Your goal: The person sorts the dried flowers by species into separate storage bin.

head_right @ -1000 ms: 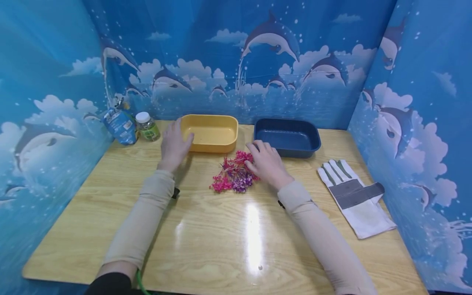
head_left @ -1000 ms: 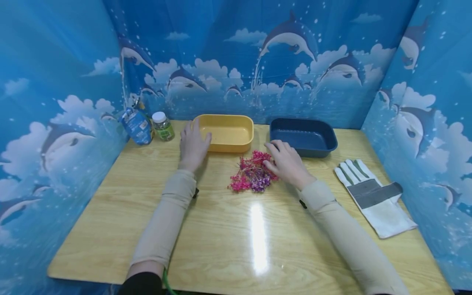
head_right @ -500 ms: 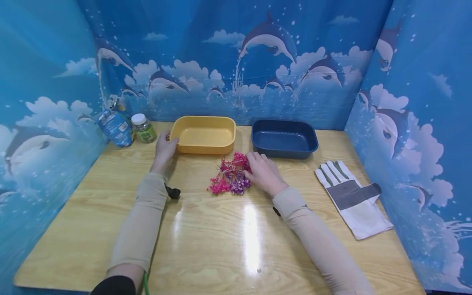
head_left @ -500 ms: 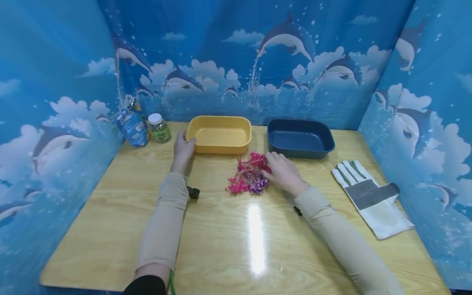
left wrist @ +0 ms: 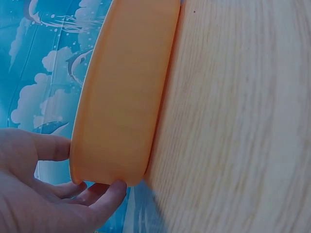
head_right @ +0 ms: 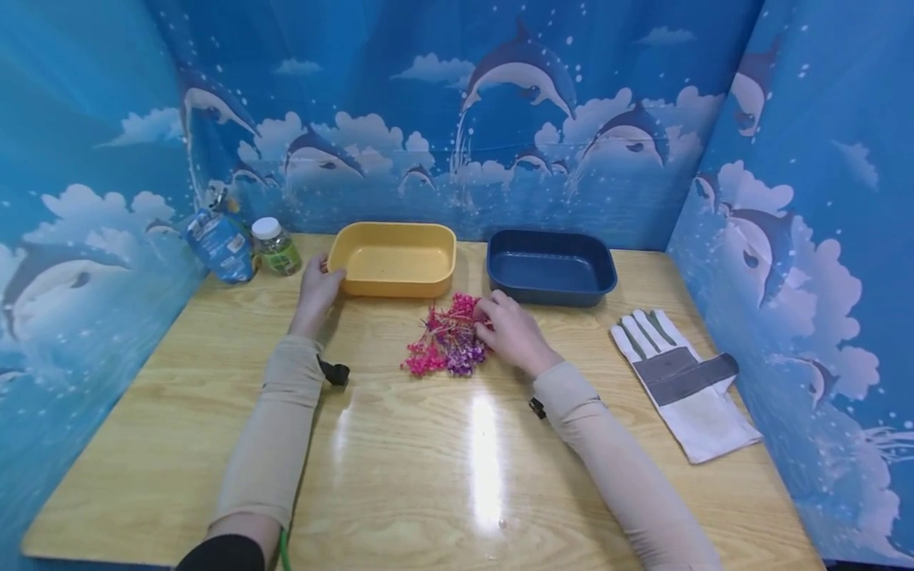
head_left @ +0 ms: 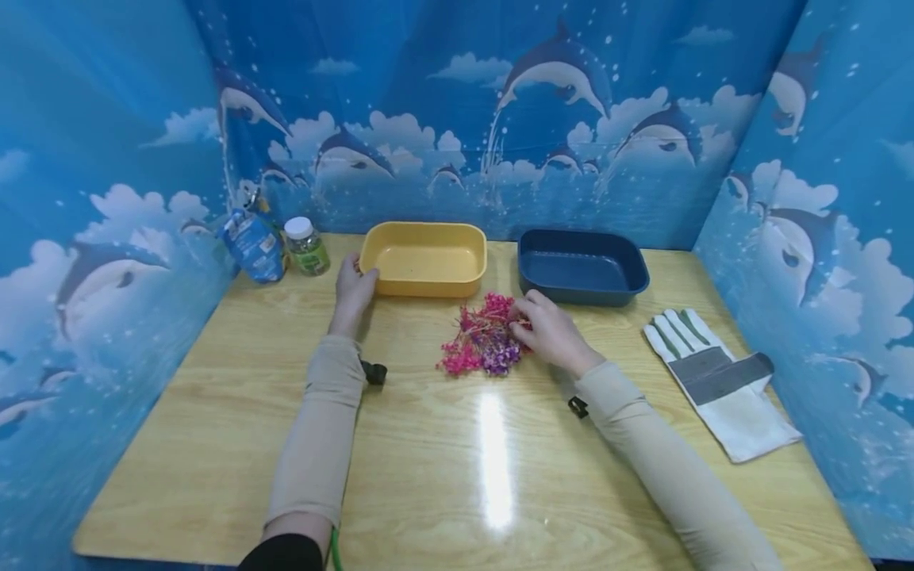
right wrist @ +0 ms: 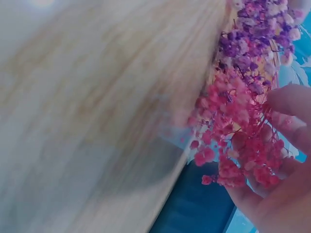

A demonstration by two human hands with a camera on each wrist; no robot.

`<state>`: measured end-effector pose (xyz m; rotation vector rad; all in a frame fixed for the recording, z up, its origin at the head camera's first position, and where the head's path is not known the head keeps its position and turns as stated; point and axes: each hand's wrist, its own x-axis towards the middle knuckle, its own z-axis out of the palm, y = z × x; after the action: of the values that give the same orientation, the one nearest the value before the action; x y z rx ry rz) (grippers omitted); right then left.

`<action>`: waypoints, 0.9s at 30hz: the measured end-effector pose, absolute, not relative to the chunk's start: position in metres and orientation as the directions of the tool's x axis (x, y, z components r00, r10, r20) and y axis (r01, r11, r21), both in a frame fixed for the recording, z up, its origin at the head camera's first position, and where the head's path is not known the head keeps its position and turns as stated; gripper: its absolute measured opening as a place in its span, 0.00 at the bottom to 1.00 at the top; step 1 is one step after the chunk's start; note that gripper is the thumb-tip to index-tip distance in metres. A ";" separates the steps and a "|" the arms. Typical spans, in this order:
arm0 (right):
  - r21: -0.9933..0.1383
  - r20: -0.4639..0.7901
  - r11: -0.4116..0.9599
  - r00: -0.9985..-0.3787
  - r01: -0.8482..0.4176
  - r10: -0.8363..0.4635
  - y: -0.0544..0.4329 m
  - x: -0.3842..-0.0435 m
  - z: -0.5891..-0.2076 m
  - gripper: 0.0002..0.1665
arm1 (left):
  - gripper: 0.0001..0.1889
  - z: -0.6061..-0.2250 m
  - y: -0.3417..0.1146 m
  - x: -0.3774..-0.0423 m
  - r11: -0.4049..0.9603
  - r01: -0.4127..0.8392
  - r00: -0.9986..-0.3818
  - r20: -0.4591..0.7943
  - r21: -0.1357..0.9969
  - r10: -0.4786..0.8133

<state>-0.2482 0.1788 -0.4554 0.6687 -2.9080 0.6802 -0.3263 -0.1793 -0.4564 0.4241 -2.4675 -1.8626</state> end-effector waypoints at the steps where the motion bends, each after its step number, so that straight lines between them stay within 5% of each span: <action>1: -0.422 0.173 0.799 -0.904 -0.428 -0.392 0.179 -0.248 -0.454 0.04 | 0.36 -0.456 -0.179 -0.326 0.252 -0.201 -0.963 -0.144 0.947 -0.228; 27: -0.791 0.106 0.574 -0.970 -0.214 -0.217 0.203 -0.258 -0.412 0.09 | 0.36 -0.457 -0.181 -0.327 0.211 -0.200 -0.964 -0.154 0.957 -0.217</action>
<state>-0.2583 0.2026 -0.4118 0.3820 -2.7887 1.4007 -0.3271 -0.1806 -0.4573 0.4188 -2.4341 -1.9190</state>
